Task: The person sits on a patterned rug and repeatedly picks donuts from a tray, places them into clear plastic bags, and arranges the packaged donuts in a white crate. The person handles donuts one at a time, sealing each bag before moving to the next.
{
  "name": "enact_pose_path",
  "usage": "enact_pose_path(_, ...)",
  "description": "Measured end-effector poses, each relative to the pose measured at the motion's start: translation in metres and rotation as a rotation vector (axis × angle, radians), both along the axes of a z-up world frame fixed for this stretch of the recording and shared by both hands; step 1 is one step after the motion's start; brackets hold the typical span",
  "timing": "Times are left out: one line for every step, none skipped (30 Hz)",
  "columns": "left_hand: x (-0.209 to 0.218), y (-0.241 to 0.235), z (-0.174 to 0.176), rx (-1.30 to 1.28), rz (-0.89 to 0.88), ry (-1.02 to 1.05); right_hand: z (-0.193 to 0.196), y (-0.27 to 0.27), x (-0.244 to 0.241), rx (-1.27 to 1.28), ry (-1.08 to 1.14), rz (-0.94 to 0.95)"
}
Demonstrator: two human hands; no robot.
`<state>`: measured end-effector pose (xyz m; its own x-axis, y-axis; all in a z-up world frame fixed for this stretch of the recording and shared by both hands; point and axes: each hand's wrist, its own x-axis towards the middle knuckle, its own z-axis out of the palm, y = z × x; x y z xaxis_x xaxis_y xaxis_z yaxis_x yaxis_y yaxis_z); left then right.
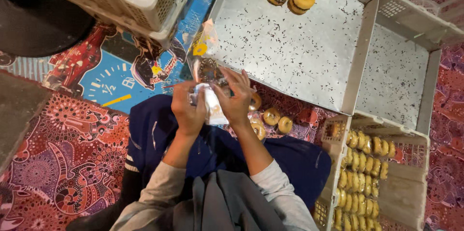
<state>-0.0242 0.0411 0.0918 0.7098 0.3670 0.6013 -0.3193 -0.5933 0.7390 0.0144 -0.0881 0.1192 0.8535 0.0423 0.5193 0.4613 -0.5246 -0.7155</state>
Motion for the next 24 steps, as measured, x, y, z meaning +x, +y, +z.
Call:
enact_pose_path(0.0,0.001,0.002,0.144,-0.003,-0.035,0.001,0.001,0.0,-0.038,-0.014,-0.018)
enact_pose_path(-0.001,0.002,0.004,0.254,-0.089,-0.046,0.001,0.002,0.001,-0.075,-0.03,-0.039)
enact_pose_path(-0.002,0.001,0.005,0.363,-0.174,-0.058,0.0,0.003,0.001,-0.08,-0.061,-0.029)
enact_pose_path(-0.004,0.0,0.007,0.471,-0.262,-0.07,-0.002,0.003,0.001,-0.087,-0.091,-0.02)
enact_pose_path(-0.006,-0.001,0.009,0.441,-0.269,-0.13,-0.004,0.003,0.001,-0.093,-0.12,-0.011)
enact_pose_path(-0.007,-0.001,0.012,0.412,-0.276,-0.19,-0.007,0.003,0.001,-0.034,0.008,0.011)
enact_pose_path(-0.009,0.0,0.015,0.382,-0.283,-0.25,-0.01,0.003,0.001,0.026,0.136,0.034)
enact_pose_path(-0.011,0.003,0.019,0.402,-0.298,-0.217,-0.013,0.002,0.0,0.085,0.265,0.059)
enact_pose_path(-0.011,0.009,0.022,0.421,-0.314,-0.184,-0.015,0.001,-0.001,0.184,0.301,0.17)
enact_pose_path(-0.015,0.014,0.025,0.439,-0.326,-0.144,-0.017,-0.001,-0.005,0.283,0.344,0.285)
enact_pose_path(-0.017,0.017,0.026,0.415,-0.332,-0.137,-0.018,-0.003,-0.008,0.383,0.386,0.399)
enact_pose_path(-0.018,0.023,0.026,0.393,-0.334,-0.122,-0.019,-0.004,-0.008,0.41,0.484,0.438)
enact_pose_path(-0.019,0.027,0.025,0.37,-0.336,-0.108,-0.018,-0.005,-0.009,0.436,0.582,0.478)
enact_pose_path(-0.025,0.032,0.023,0.31,-0.304,-0.089,-0.016,-0.005,-0.012,0.463,0.68,0.521)
enact_pose_path(-0.032,0.035,0.019,0.25,-0.27,-0.07,-0.014,-0.003,-0.016,0.288,0.712,0.476)
enact_pose_path(-0.041,0.038,0.015,0.188,-0.238,-0.046,-0.013,-0.003,-0.022,0.112,0.747,0.43)
enact_pose_path(-0.05,0.041,0.01,0.073,-0.217,0.015,-0.011,0.0,-0.028,-0.065,0.776,0.386)
enact_pose_path(-0.061,0.045,0.004,-0.043,-0.189,0.074,-0.009,0.003,-0.034,-0.036,0.655,0.391)
enact_pose_path(-0.071,0.05,-0.001,-0.16,-0.158,0.13,-0.008,0.009,-0.042,-0.005,0.534,0.396)
enact_pose_path(-0.079,0.055,-0.006,-0.338,-0.115,0.293,-0.007,0.015,-0.047,0.025,0.408,0.403)
enact_pose_path(-0.086,0.061,-0.011,-0.517,-0.068,0.454,-0.006,0.022,-0.052,0.043,0.353,0.486)
enact_pose_path(-0.092,0.067,-0.016,-0.7,-0.021,0.612,-0.007,0.031,-0.058,0.061,0.299,0.568)
enact_pose_path(-0.097,0.072,-0.021,-0.679,-0.061,0.566,-0.008,0.039,-0.062,0.082,0.246,0.651)
enact_pose_path(-0.098,0.078,-0.027,-0.657,-0.105,0.517,-0.01,0.046,-0.065,-0.095,0.335,0.64)
